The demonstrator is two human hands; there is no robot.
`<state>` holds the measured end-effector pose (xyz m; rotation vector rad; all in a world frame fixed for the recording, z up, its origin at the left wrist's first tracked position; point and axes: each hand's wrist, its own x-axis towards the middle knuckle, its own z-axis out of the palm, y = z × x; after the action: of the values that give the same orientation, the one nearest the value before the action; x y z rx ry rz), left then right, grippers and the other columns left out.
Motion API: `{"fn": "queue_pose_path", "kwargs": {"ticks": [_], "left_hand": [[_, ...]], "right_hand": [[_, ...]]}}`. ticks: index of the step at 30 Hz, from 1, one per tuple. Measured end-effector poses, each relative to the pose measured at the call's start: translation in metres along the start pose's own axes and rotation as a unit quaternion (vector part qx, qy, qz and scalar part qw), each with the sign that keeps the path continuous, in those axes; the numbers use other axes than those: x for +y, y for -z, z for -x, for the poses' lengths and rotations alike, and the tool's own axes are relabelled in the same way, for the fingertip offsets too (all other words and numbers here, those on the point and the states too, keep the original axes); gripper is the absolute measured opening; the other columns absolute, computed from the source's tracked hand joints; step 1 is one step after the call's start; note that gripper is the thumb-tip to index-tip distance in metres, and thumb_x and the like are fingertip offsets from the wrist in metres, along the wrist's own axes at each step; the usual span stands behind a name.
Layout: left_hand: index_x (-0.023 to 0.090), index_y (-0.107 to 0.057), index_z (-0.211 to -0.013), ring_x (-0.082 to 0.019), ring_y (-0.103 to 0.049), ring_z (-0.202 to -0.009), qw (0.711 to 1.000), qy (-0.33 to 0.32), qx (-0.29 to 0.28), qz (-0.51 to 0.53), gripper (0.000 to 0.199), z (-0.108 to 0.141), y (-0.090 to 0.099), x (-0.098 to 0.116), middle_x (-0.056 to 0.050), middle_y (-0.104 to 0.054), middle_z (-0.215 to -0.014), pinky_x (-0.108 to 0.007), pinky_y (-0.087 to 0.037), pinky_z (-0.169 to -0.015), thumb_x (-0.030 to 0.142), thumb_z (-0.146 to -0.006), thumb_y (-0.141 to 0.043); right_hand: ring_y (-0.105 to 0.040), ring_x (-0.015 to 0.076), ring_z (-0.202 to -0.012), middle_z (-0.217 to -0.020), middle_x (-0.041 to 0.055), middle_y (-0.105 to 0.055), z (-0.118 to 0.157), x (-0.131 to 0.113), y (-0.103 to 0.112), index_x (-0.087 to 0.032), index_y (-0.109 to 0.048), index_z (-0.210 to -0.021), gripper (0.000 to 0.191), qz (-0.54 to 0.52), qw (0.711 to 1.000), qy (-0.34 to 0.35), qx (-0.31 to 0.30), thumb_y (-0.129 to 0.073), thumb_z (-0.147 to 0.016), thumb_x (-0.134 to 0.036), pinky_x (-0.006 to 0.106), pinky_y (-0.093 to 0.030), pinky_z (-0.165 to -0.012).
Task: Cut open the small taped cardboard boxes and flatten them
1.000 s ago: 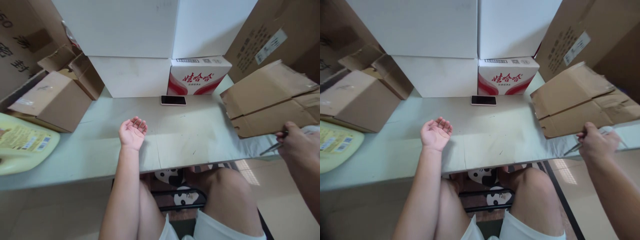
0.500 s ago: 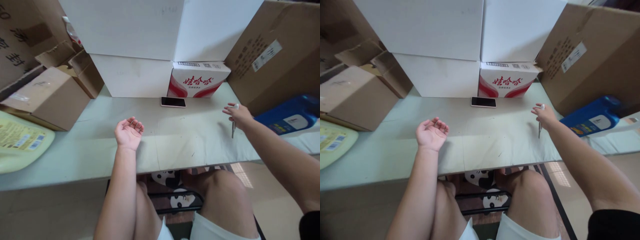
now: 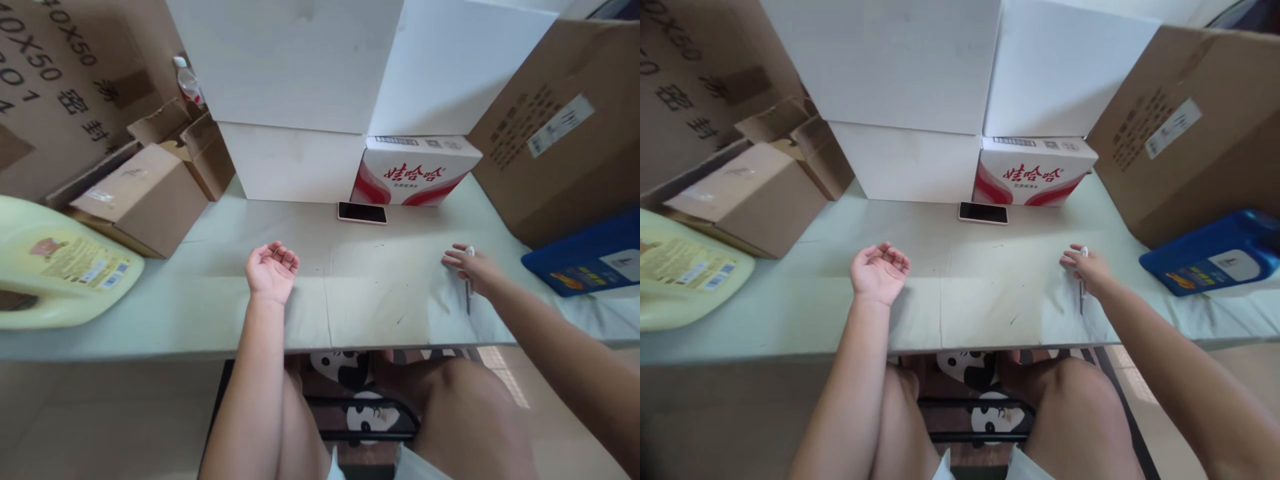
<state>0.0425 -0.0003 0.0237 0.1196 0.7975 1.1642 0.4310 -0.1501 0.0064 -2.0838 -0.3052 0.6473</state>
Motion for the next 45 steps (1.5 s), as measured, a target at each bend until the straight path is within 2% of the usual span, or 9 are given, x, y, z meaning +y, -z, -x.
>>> {"fn": "queue_pose_path", "kwargs": {"ticks": [7,12,20,31,39,42,45], "left_hand": [[0.016,-0.057,-0.068,-0.011,-0.057,-0.049,1.0,-0.007,0.019,0.001,0.02,0.002,-0.005,0.001,0.001,-0.055,-0.058,-0.028,-0.05,-0.056,0.026,-0.081,-0.046],[0.016,-0.056,-0.067,-0.011,-0.057,-0.049,0.999,-0.014,0.034,0.004,0.019,0.004,-0.005,0.002,0.002,-0.054,-0.057,-0.028,-0.049,-0.055,0.025,-0.081,-0.046],[0.017,-0.053,-0.068,-0.01,-0.054,-0.047,0.999,-0.013,0.04,0.008,0.019,0.0,-0.005,0.003,0.002,-0.052,-0.056,-0.027,-0.049,-0.054,0.026,-0.082,-0.045],[0.018,-0.051,-0.069,-0.01,-0.054,-0.047,0.999,-0.017,0.048,-0.002,0.015,0.001,-0.006,0.002,0.003,-0.052,-0.056,-0.026,-0.049,-0.054,0.025,-0.081,-0.045],[0.019,-0.05,-0.071,-0.01,-0.054,-0.047,0.998,-0.017,0.044,0.029,0.013,0.0,-0.003,0.006,0.004,-0.051,-0.057,-0.026,-0.047,-0.055,0.027,-0.081,-0.046],[0.019,-0.049,-0.073,-0.01,-0.053,-0.047,0.997,-0.017,0.046,0.055,0.012,0.0,0.002,0.013,0.004,-0.051,-0.057,-0.026,-0.047,-0.056,0.028,-0.081,-0.046],[0.02,-0.048,-0.074,-0.01,-0.051,-0.048,0.994,-0.034,0.05,0.092,0.013,-0.001,0.01,0.024,0.004,-0.049,-0.057,-0.025,-0.046,-0.058,0.03,-0.082,-0.047]], "right_hand": [[-0.072,0.0209,-0.098,-0.12,0.0164,-0.07,0.003,0.004,-0.007,-0.018,-0.063,-0.108,0.033,-0.019,1.0,-0.008,-0.005,-0.066,-0.076,-0.015,0.017,-0.026,-0.04],[-0.068,0.019,-0.102,-0.123,0.0129,-0.069,0.005,0.004,-0.011,-0.019,-0.063,-0.105,0.03,-0.012,1.0,-0.009,-0.016,-0.065,-0.075,-0.016,0.017,-0.029,-0.042],[-0.068,0.0172,-0.089,-0.112,0.0097,-0.072,0.005,0.009,-0.014,-0.021,-0.065,-0.1,0.031,-0.029,0.999,-0.002,-0.017,-0.068,-0.069,-0.019,0.018,-0.028,-0.042],[-0.067,0.0176,-0.092,-0.112,0.0089,-0.072,-0.003,0.015,-0.015,-0.022,-0.065,-0.1,0.03,-0.033,0.999,0.001,-0.012,-0.066,-0.07,-0.019,0.018,-0.028,-0.041],[-0.063,0.0158,-0.078,-0.095,0.0074,-0.071,0.003,0.009,-0.016,-0.02,-0.065,-0.097,0.029,0.014,1.0,0.007,0.003,-0.069,-0.069,-0.023,0.019,-0.03,-0.044],[-0.065,0.0176,-0.077,-0.089,0.0084,-0.07,0.016,-0.006,-0.03,-0.02,-0.063,-0.095,0.026,0.041,0.999,0.013,-0.023,-0.068,-0.07,-0.024,0.02,-0.029,-0.045],[-0.069,0.0206,-0.085,-0.091,0.011,-0.071,0.036,-0.033,-0.068,-0.019,-0.063,-0.094,0.021,0.079,0.992,0.042,-0.091,-0.066,-0.074,-0.025,0.021,-0.028,-0.045]]}}
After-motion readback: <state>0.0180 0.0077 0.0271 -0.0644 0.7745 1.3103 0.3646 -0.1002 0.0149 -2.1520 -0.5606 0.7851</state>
